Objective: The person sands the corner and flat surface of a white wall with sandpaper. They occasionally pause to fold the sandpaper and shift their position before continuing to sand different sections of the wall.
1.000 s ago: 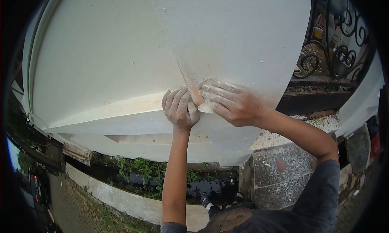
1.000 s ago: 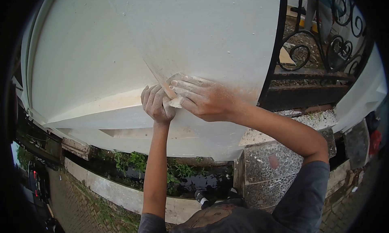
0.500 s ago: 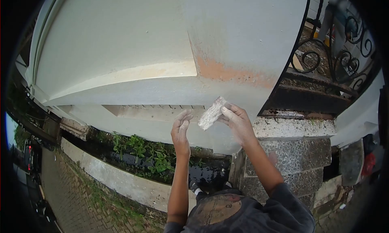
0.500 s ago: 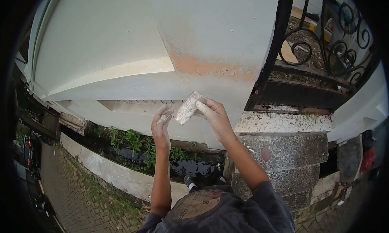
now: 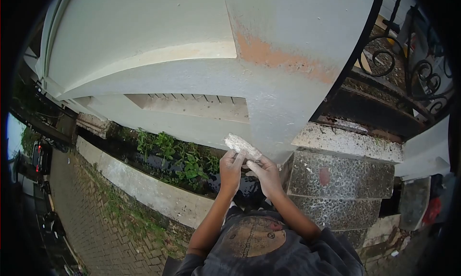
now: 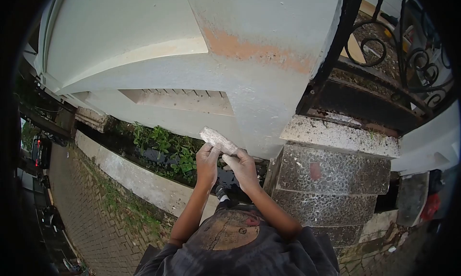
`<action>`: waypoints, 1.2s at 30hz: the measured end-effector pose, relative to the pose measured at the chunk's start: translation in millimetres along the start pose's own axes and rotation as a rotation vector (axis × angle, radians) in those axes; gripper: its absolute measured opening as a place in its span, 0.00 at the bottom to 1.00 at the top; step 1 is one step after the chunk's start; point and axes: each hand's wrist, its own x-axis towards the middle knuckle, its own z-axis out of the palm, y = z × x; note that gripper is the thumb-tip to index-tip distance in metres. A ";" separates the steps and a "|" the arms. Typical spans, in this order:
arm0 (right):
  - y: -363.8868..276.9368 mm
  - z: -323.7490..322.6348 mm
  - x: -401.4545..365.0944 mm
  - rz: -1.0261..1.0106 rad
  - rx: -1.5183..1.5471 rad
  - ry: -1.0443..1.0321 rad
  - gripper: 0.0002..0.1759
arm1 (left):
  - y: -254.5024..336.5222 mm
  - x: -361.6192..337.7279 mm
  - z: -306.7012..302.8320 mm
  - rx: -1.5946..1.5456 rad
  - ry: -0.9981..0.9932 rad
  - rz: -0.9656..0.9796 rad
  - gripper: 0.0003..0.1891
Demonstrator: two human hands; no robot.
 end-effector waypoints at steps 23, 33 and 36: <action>12.5 -32.2 -3.3 -0.071 -0.241 -0.136 0.22 | 7.9 -32.1 -30.9 0.557 -0.047 0.024 0.42; 18.4 -40.7 -9.3 -0.149 -0.376 -0.179 0.13 | -27.1 -28.8 -26.7 -0.397 0.064 -0.320 0.14; 23.7 -44.4 -11.9 -0.195 -0.454 -0.118 0.16 | -34.3 -28.8 -34.4 -0.143 0.051 -0.274 0.15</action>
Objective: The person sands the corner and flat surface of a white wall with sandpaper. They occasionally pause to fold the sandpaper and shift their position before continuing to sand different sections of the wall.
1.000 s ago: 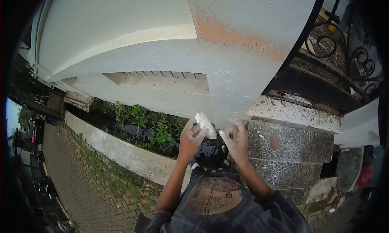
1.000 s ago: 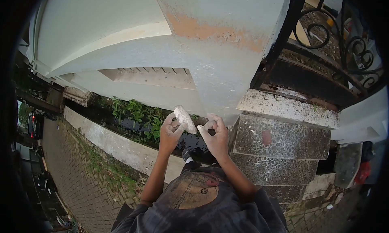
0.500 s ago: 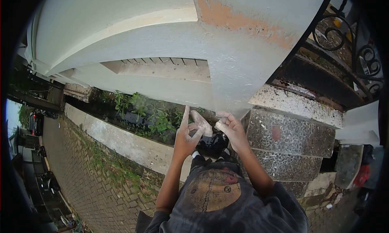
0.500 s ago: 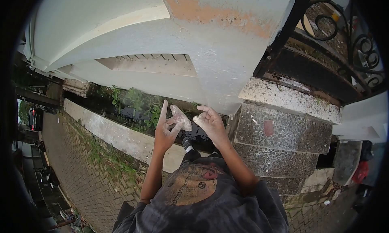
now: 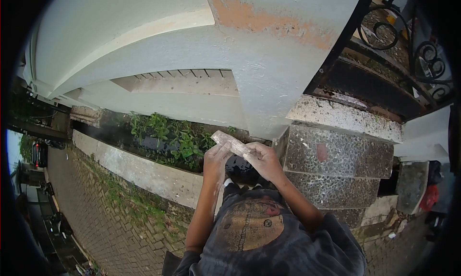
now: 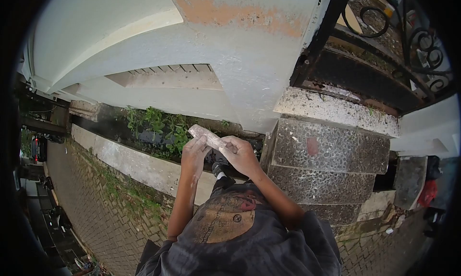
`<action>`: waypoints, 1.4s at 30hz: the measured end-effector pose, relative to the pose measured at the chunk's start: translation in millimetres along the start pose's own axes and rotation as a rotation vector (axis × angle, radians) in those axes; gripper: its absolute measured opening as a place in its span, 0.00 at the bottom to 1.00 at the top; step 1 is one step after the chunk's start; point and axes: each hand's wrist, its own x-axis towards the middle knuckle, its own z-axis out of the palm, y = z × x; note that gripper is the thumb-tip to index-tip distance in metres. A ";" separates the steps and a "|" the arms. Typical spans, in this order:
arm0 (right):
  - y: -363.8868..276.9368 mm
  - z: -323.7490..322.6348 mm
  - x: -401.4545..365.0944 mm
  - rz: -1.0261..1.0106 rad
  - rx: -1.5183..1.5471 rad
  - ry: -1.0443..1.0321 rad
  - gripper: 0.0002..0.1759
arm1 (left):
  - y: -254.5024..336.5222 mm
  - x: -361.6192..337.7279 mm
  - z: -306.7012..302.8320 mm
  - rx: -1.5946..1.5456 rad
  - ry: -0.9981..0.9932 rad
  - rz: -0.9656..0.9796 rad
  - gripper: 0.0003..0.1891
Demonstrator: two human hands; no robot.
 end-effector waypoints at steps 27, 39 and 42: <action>-19.8 -20.4 -6.3 -0.095 0.119 0.135 0.34 | 16.0 -16.4 28.5 0.622 0.097 0.394 0.08; -48.6 -31.2 0.7 -0.242 -0.149 -0.118 0.36 | 20.1 -29.2 42.9 0.816 -0.240 0.495 0.10; -48.2 -42.3 11.1 -0.103 -0.057 -0.336 0.27 | 20.7 -25.8 42.9 0.693 -0.298 0.399 0.12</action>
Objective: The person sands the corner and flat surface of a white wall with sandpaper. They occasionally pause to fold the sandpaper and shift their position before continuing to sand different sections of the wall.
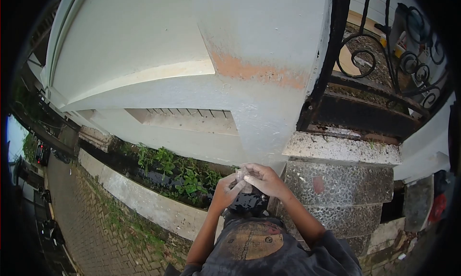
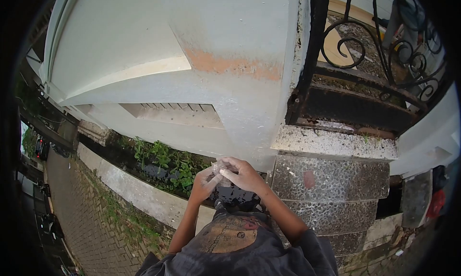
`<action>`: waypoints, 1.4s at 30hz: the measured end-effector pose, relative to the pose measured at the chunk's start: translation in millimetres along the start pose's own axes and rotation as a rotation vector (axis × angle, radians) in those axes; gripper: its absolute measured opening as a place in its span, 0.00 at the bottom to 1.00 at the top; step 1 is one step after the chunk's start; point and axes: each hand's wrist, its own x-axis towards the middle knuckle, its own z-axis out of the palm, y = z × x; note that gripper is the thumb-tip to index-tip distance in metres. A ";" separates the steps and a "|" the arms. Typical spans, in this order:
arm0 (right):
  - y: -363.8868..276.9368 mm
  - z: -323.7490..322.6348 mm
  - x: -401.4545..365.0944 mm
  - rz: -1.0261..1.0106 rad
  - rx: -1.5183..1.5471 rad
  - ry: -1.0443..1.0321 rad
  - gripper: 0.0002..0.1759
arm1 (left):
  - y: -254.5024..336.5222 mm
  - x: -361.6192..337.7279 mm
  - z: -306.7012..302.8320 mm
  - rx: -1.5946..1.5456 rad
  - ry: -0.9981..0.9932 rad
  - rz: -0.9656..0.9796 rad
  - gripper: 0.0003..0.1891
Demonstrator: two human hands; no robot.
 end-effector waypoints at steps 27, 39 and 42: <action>-402.2 -61.4 235.3 -1.686 -1.811 0.707 0.10 | 105.1 183.8 -70.1 0.489 0.618 1.037 0.15; -402.6 -64.2 235.1 -1.649 -1.645 0.621 0.07 | 160.6 237.5 -84.8 1.066 0.500 1.331 0.09; -404.5 -62.8 227.3 -1.614 -1.599 0.568 0.07 | 142.7 250.4 -87.5 1.074 0.636 1.406 0.09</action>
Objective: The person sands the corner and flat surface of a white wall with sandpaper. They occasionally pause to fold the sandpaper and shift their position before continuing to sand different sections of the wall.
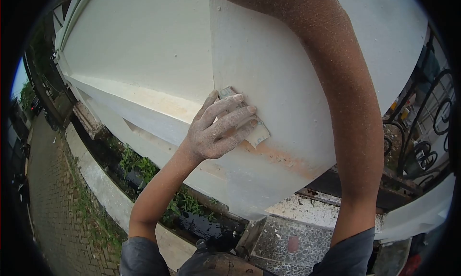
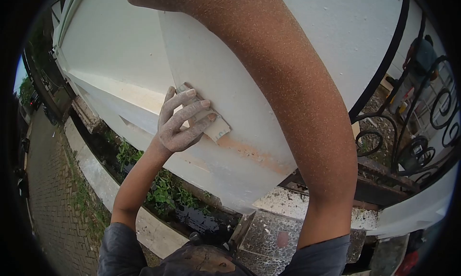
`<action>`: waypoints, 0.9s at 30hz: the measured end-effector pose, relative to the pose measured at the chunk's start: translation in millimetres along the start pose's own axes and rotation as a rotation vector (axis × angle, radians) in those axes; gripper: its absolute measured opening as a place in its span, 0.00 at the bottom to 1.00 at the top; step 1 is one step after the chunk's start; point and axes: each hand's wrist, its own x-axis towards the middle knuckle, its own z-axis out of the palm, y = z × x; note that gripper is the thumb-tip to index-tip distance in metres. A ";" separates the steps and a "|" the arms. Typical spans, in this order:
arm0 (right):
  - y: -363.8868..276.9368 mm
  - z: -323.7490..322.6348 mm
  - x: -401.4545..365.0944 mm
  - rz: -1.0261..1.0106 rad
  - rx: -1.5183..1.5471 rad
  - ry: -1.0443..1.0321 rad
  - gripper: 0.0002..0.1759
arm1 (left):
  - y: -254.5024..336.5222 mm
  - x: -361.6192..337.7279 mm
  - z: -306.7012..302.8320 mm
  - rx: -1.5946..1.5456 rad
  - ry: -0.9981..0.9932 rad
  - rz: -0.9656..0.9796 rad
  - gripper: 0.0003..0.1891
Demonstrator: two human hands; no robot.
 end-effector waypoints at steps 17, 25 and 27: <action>-1.0 7.4 -0.6 -0.029 -0.009 0.106 0.11 | 42.1 -6.3 -19.5 -0.111 0.366 -0.455 0.08; -11.0 -1.7 -0.5 0.071 0.089 0.009 0.12 | 48.2 -16.4 -17.0 -0.018 0.118 -0.381 0.10; -16.0 -11.7 3.9 0.137 0.109 -0.096 0.12 | 42.8 -14.0 -14.0 -0.013 0.100 -0.280 0.11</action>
